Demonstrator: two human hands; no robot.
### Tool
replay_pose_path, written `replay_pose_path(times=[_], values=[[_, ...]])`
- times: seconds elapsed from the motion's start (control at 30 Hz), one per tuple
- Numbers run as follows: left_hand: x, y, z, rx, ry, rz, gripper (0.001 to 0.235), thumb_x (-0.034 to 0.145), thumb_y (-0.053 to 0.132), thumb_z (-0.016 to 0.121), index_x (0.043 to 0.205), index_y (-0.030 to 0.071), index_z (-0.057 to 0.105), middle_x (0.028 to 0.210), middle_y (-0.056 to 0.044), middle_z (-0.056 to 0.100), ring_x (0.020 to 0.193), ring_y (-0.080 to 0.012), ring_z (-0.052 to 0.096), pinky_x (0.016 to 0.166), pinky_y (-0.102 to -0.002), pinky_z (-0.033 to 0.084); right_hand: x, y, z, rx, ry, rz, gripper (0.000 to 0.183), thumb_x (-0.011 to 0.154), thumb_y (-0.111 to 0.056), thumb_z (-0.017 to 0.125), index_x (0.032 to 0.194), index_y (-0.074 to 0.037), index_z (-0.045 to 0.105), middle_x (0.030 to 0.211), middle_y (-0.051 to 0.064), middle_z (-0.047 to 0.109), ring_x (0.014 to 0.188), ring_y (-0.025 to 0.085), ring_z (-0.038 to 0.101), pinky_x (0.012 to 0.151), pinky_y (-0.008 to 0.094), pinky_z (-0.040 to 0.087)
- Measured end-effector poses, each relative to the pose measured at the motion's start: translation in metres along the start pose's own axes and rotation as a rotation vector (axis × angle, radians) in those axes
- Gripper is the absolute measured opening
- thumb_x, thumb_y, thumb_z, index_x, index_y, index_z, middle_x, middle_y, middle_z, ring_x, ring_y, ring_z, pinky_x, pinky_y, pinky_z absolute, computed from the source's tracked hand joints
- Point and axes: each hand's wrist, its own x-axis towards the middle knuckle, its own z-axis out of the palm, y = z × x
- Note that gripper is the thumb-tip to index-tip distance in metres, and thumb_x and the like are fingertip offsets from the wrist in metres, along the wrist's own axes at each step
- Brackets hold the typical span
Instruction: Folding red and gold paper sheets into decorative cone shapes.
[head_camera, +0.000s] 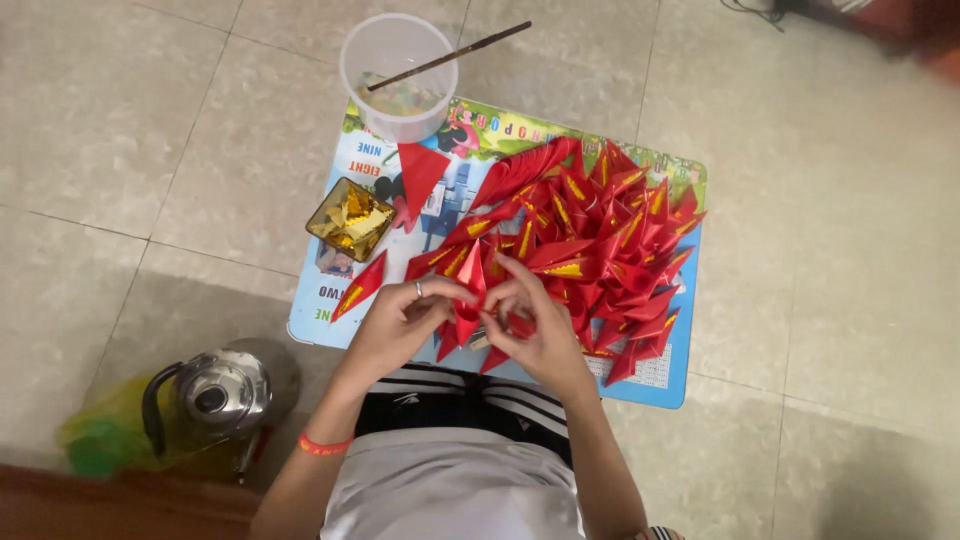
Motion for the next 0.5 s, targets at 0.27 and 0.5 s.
replay_pose_path(times=[0.27,0.5], values=[[-0.016,0.011,0.009,-0.094,0.128,-0.004,0.037,0.095,-0.005,0.063,0.132,0.000,0.063,0.122,-0.004,0.070,0.102,-0.0073,0.066,0.091,-0.025,0.056,0.015,0.004,0.022,-0.003,-0.014,-0.109,0.074,0.086,0.005,0.078,0.152,-0.005,0.045,0.096,0.002,0.069,0.082,0.008,0.064,0.072,0.023,0.052],[-0.027,-0.031,0.004,-0.296,0.487,-0.015,0.055,0.090,-0.002,0.073,0.142,0.001,0.054,0.104,-0.011,0.072,0.094,-0.0115,0.070,0.084,-0.024,0.058,0.077,-0.011,0.017,-0.172,-0.065,-0.255,0.036,0.091,-0.002,0.075,0.126,-0.003,0.069,0.101,0.006,0.070,0.092,0.017,0.066,0.082,0.031,0.051]])
